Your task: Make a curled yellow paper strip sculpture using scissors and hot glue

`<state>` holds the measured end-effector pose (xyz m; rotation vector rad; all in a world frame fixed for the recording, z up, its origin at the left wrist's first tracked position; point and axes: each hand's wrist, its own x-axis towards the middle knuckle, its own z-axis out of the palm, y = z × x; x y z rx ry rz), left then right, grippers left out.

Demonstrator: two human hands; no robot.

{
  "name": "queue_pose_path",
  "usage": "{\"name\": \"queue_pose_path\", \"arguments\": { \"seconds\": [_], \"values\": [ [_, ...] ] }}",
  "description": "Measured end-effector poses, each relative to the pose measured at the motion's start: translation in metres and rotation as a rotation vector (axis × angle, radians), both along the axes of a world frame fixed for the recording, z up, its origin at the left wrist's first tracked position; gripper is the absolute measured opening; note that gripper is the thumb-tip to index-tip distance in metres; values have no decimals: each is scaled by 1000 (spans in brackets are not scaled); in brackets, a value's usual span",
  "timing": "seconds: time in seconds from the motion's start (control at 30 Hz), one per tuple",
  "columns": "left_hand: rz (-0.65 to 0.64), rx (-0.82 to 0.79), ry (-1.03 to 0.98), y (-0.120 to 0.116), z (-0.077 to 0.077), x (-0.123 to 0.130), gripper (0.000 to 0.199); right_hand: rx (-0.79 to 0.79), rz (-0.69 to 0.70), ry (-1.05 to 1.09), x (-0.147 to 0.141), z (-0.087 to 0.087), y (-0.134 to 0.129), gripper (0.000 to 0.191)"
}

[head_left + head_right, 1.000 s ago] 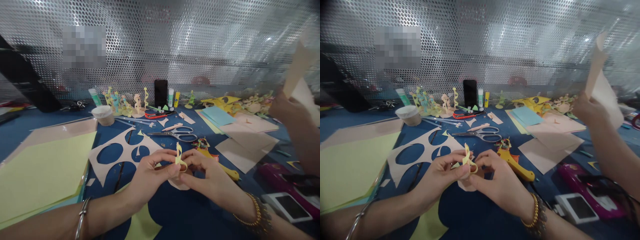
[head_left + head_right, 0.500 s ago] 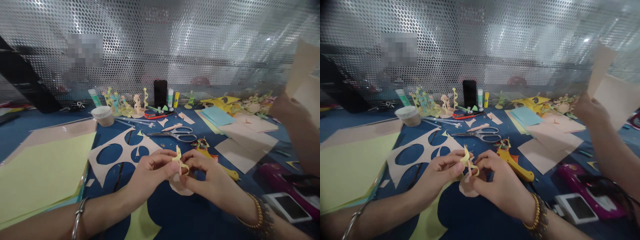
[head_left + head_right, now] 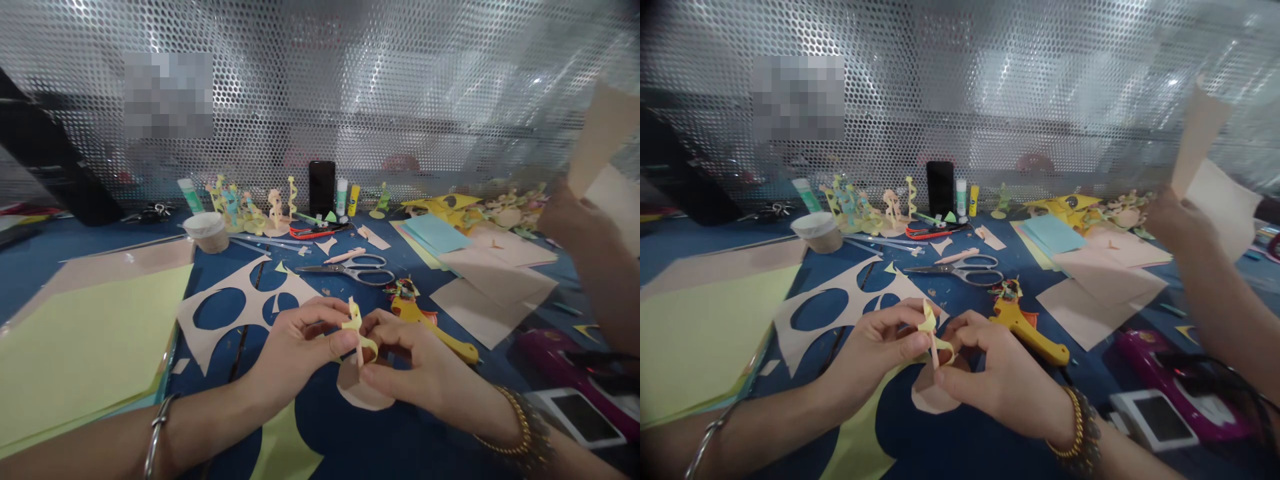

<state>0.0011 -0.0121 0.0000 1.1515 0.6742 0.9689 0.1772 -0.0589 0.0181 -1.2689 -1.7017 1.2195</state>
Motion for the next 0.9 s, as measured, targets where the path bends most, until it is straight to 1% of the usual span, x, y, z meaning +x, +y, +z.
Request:
{"name": "queue_pose_path", "arguments": {
  "seconds": [0.07,0.2,0.37,0.47,0.6,0.67,0.73,0.8,0.83,0.9],
  "values": [
    [-6,18,14,1,-1,-1,9,-8,2,12,0,0,0,5],
    [-2,95,55,1,-1,-6,16,-15,-50,22,1,-2,0,4],
    [-4,233,92,3,1,-9,10,-8,-60,-75,2,0,2,6],
    [14,276,117,4,1,-10,10,-1,-52,-67,1,0,2,4],
    [27,337,157,7,3,-10,8,7,-24,-42,3,-1,2,5],
    [67,369,184,8,6,-10,7,24,-22,-33,8,1,1,5],
    [108,415,231,6,13,-11,7,62,-81,-21,15,6,2,6],
    [86,482,325,1,21,-13,14,109,-188,-5,21,17,5,11],
    [41,518,381,-3,25,-14,17,134,-227,-4,22,23,9,13],
    [-102,567,476,-13,32,-16,22,210,-238,-70,21,37,21,15]
  ]
}}
